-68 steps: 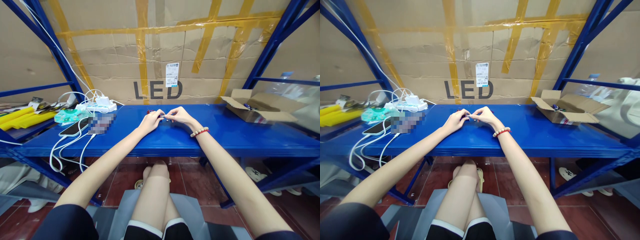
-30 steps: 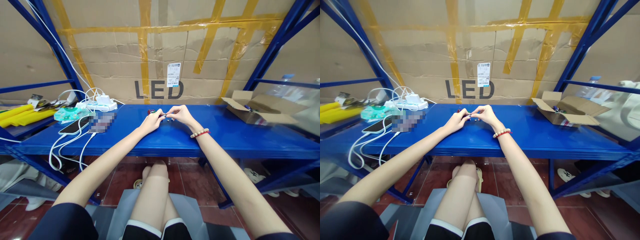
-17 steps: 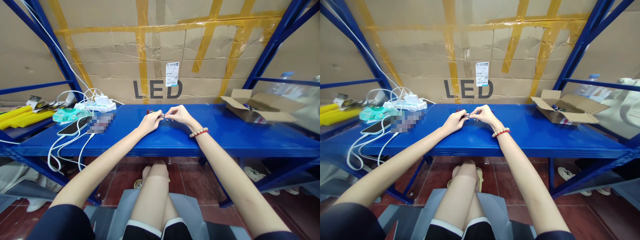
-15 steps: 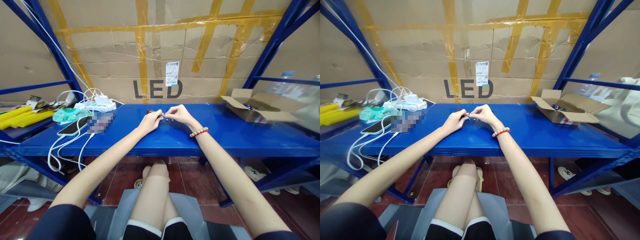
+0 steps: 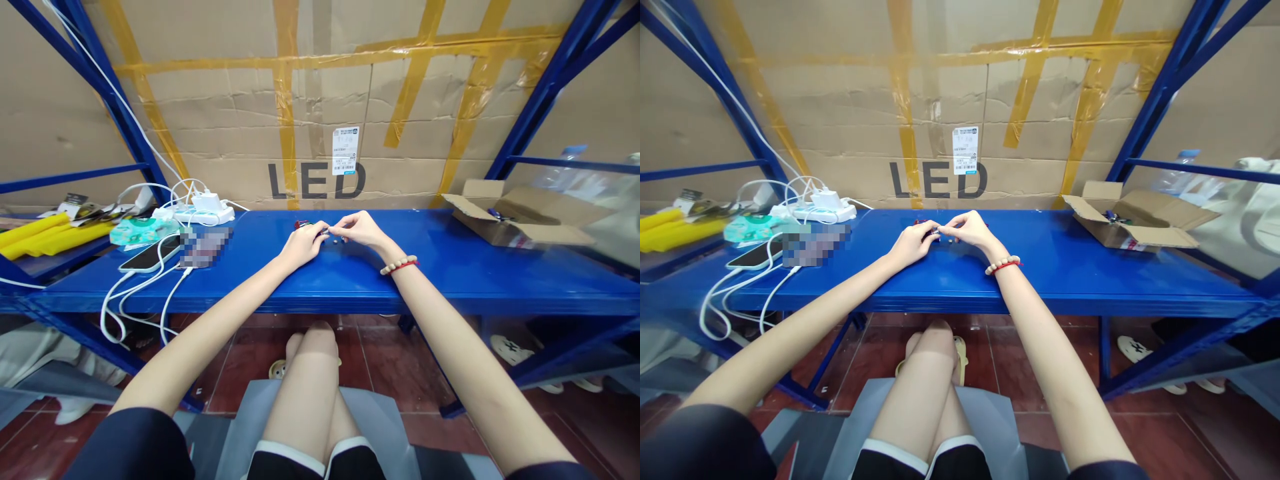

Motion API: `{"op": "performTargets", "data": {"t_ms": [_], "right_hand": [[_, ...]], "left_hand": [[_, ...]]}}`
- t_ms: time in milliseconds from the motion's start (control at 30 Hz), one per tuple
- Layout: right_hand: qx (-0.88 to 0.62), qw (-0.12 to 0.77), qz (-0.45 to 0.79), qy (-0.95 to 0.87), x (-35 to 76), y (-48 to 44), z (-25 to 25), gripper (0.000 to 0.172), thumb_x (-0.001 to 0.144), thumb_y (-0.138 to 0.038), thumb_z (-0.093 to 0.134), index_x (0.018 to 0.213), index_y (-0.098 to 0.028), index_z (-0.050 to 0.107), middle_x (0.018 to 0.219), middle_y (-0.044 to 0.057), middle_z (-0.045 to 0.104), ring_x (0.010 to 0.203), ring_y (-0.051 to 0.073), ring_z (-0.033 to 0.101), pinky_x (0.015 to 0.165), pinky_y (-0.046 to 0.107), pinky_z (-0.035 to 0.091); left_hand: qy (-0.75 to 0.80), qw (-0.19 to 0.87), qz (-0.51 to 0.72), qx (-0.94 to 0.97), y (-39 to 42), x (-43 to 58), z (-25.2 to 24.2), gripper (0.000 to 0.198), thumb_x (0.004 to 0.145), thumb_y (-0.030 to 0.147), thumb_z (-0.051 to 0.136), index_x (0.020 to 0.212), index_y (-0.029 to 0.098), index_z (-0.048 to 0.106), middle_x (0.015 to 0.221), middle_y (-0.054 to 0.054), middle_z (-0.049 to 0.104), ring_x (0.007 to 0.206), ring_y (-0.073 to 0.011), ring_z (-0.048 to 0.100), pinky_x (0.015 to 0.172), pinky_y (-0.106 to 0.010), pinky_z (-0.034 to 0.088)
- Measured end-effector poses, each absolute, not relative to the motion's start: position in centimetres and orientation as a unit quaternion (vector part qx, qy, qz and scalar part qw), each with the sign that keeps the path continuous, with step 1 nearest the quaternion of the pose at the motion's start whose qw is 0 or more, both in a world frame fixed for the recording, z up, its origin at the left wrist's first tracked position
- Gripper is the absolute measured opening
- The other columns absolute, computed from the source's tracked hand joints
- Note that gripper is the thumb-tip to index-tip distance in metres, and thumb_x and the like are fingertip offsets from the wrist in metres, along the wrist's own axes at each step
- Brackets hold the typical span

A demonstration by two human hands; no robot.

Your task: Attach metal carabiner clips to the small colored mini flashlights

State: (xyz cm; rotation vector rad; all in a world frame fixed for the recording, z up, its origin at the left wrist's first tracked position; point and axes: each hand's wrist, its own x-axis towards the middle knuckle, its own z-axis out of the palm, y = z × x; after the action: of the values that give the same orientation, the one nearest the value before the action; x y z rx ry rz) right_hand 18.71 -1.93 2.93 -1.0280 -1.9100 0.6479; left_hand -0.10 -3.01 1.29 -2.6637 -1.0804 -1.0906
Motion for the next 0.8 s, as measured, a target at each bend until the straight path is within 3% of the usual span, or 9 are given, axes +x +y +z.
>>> {"op": "performTargets", "data": {"t_ms": [233, 467, 800], "right_hand": [[-0.410, 0.454, 0.249, -0.751, 18.6, -2.0, 3.2, 0.044, 0.058, -0.054, 0.074, 0.071, -0.011, 0.073, 0.065, 0.007, 0.068, 0.045, 0.009, 0.049, 0.045, 0.023, 0.039], [-0.384, 0.485, 0.262, -0.740, 18.5, -2.1, 3.3, 0.049, 0.056, -0.050, 0.077, 0.088, -0.013, 0.073, 0.076, 0.008, 0.070, 0.046, 0.009, 0.052, 0.047, 0.025, 0.044], [-0.352, 0.488, 0.256, -0.756, 18.6, -1.9, 3.2, 0.045, 0.053, -0.053, 0.077, 0.074, -0.014, 0.075, 0.079, 0.009, 0.069, 0.046, 0.009, 0.052, 0.045, 0.026, 0.044]], "left_hand": [[-0.423, 0.018, -0.359, -0.832, -3.5, 0.7, 1.9, 0.018, 0.090, 0.024, 0.046, 0.103, 0.023, 0.059, 0.092, -0.003, 0.072, 0.087, -0.0216, 0.067, 0.074, -0.029, 0.049], [-0.423, -0.024, -0.389, -0.818, -3.1, 0.5, 1.8, 0.016, 0.090, 0.027, 0.046, 0.100, 0.023, 0.058, 0.090, -0.004, 0.071, 0.085, -0.0212, 0.067, 0.076, -0.030, 0.049], [-0.338, -0.063, -0.369, -0.863, -2.0, 0.2, 1.2, 0.020, 0.092, 0.025, 0.039, 0.090, 0.018, 0.057, 0.069, -0.001, 0.062, 0.068, -0.0165, 0.061, 0.070, -0.025, 0.045]]}}
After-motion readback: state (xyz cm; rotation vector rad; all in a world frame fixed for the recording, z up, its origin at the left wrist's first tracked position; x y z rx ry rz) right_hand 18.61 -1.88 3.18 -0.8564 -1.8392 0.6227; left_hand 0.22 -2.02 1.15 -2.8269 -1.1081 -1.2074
